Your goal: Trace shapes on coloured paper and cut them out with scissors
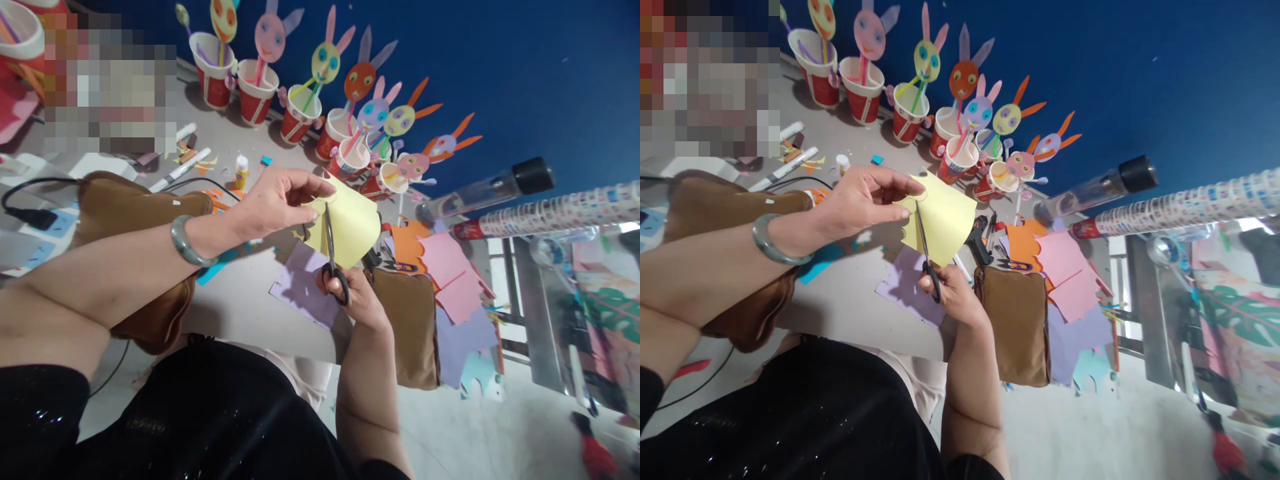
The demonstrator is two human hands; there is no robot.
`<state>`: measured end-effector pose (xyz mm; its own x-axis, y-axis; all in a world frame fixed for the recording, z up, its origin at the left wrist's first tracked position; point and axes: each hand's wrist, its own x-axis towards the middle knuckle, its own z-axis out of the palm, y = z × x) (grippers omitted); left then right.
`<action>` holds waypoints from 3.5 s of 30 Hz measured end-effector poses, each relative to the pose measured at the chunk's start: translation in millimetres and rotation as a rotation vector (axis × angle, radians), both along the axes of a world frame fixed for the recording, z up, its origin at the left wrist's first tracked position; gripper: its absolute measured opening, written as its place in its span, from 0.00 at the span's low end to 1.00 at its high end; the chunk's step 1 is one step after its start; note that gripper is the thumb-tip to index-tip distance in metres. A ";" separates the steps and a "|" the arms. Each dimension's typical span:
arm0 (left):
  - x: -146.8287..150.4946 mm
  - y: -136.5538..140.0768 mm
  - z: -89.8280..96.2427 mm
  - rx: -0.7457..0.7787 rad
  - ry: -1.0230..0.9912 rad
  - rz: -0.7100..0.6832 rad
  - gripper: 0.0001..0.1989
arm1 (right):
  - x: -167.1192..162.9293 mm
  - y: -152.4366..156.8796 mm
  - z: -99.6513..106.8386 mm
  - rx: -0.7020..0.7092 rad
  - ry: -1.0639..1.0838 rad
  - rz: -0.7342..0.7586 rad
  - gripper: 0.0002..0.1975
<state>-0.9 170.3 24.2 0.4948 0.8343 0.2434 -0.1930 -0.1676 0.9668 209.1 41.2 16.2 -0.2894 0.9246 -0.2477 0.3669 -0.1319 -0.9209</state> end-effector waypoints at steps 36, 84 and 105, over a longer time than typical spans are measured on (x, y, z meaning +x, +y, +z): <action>-2.0 1.7 2.5 -0.023 0.025 -0.119 0.17 | 16.5 -1.7 4.7 -0.062 -0.075 0.022 0.36; -5.9 1.5 11.7 -0.019 0.089 -0.217 0.17 | 27.4 -3.3 4.3 -0.154 -0.050 -0.047 0.36; -6.4 1.6 8.0 0.024 0.159 -0.251 0.20 | 24.7 -1.2 -1.4 -0.182 -0.008 -0.024 0.36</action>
